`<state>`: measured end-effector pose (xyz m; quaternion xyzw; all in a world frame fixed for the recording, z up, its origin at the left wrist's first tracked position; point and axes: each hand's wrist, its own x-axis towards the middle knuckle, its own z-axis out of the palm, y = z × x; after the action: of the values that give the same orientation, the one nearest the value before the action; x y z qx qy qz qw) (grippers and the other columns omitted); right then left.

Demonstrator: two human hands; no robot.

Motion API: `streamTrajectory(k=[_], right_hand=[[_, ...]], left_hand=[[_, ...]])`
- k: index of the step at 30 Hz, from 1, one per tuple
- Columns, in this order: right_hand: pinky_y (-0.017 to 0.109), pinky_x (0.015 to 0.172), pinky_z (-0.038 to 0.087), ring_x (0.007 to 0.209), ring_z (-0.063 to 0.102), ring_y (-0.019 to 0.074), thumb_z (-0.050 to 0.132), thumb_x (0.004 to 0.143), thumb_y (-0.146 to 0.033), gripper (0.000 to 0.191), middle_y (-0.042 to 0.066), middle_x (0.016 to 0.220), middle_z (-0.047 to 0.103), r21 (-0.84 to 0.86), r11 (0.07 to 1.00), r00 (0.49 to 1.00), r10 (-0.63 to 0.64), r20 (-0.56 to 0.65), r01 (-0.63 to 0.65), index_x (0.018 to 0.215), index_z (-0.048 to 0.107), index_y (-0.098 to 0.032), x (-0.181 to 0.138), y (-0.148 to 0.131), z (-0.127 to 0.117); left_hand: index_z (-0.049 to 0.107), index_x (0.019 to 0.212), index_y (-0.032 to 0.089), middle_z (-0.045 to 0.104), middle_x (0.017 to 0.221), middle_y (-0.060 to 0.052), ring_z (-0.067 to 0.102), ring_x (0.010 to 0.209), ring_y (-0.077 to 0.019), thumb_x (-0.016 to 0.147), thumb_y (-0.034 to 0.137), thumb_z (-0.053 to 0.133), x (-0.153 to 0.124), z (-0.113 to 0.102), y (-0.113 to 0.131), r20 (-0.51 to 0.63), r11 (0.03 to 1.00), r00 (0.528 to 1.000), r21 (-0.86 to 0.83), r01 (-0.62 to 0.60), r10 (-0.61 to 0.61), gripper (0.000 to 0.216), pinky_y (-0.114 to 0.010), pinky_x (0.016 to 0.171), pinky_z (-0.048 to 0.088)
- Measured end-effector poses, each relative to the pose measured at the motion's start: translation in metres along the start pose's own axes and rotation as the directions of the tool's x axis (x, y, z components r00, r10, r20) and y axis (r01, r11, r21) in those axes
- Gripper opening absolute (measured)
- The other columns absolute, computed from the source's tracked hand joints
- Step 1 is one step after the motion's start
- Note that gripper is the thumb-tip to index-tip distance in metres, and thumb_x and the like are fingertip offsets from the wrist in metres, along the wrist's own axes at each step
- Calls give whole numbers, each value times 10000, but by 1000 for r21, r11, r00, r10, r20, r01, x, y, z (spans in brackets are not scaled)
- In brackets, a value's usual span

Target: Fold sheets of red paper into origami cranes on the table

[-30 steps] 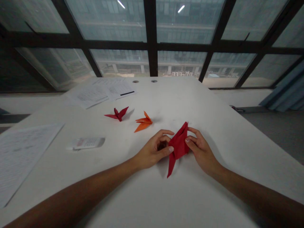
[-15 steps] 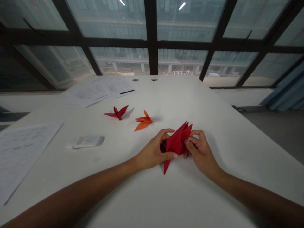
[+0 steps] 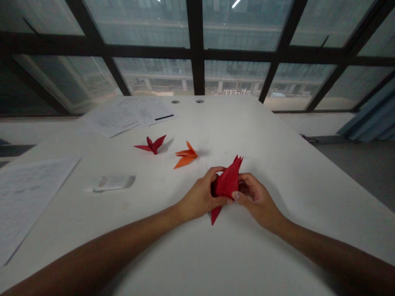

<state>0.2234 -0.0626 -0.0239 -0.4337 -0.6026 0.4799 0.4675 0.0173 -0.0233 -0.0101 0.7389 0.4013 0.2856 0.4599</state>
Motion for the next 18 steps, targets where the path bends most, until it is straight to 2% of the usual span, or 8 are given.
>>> streamTrajectory(k=[2, 4, 7, 9, 11, 13, 15, 18], right_hand=[[292, 657, 480, 790, 610, 162, 725, 927, -406, 252, 36, 995, 693, -7, 1000, 999, 18, -35, -19, 1082, 619, -239, 1, 3, 0], [283, 626, 473, 750, 597, 152, 698, 946, -392, 196, 25, 956, 689, 51, 998, 998, 47, -44, -45, 1042, 618, -240, 2, 4, 0], [275, 601, 463, 706, 585, 141, 726, 923, -362, 199, 17, 931, 701, 188, 980, 998, 67, -7, -65, 1046, 626, -243, 3, 4, -3], [273, 599, 459, 700, 592, 141, 749, 902, -339, 217, 18, 927, 716, 241, 967, 997, 74, 26, -78, 1064, 640, -244, 4, 3, -5], [272, 598, 457, 707, 602, 144, 755, 894, -325, 214, 19, 921, 722, 257, 963, 996, 78, 44, -87, 1065, 655, -245, 5, 2, -6], [269, 598, 457, 709, 598, 142, 757, 890, -319, 197, 14, 906, 714, 261, 962, 997, 77, 31, -82, 1048, 668, -244, 5, 3, -6], [267, 597, 455, 699, 578, 135, 760, 883, -315, 175, 5, 881, 695, 256, 963, 997, 78, 5, -77, 1018, 679, -239, 6, 4, -6], [275, 618, 464, 713, 564, 137, 753, 880, -313, 151, 9, 888, 680, 227, 971, 996, 89, -23, -81, 989, 693, -228, 9, 4, -7]], left_hand=[[444, 1402, 246, 666, 976, -14, 609, 797, -179, 767, 415, 861, -1, -1, 2, 17, 1000, 1000, -22, -22, 23, 778, -287, 695, 481], [489, 1354, 230, 676, 1068, -55, 639, 872, -194, 850, 443, 784, -2, -4, 3, 54, 994, 997, -91, -55, 61, 622, -301, 741, 511], [559, 1250, 217, 602, 1342, -121, 656, 1001, -215, 923, 404, 701, -3, -9, 5, 72, 976, 989, -187, -110, 126, 403, -319, 811, 535], [590, 1169, 199, 572, 1389, -126, 650, 1011, -213, 913, 376, 716, -3, -11, 5, 98, 961, 985, -251, -113, 142, 336, -319, 824, 533], [610, 1078, 175, 646, 1207, -99, 637, 933, -187, 921, 374, 707, -3, -11, 4, 171, 945, 977, -321, -67, 127, 271, -299, 788, 514], [614, 979, 157, 647, 956, -44, 597, 823, -153, 929, 385, 696, -2, -10, 3, 210, 936, 972, -352, -23, 102, 247, -268, 724, 476], [591, 891, 153, 593, 842, -7, 544, 741, -125, 914, 391, 713, -2, -9, 2, 178, 936, 981, -352, -9, 76, 268, -246, 663, 429], [554, 845, 160, 537, 777, 21, 489, 683, -107, 878, 398, 752, -1, -7, 1, 113, 930, 992, -369, -1, 46, 311, -231, 612, 378]])
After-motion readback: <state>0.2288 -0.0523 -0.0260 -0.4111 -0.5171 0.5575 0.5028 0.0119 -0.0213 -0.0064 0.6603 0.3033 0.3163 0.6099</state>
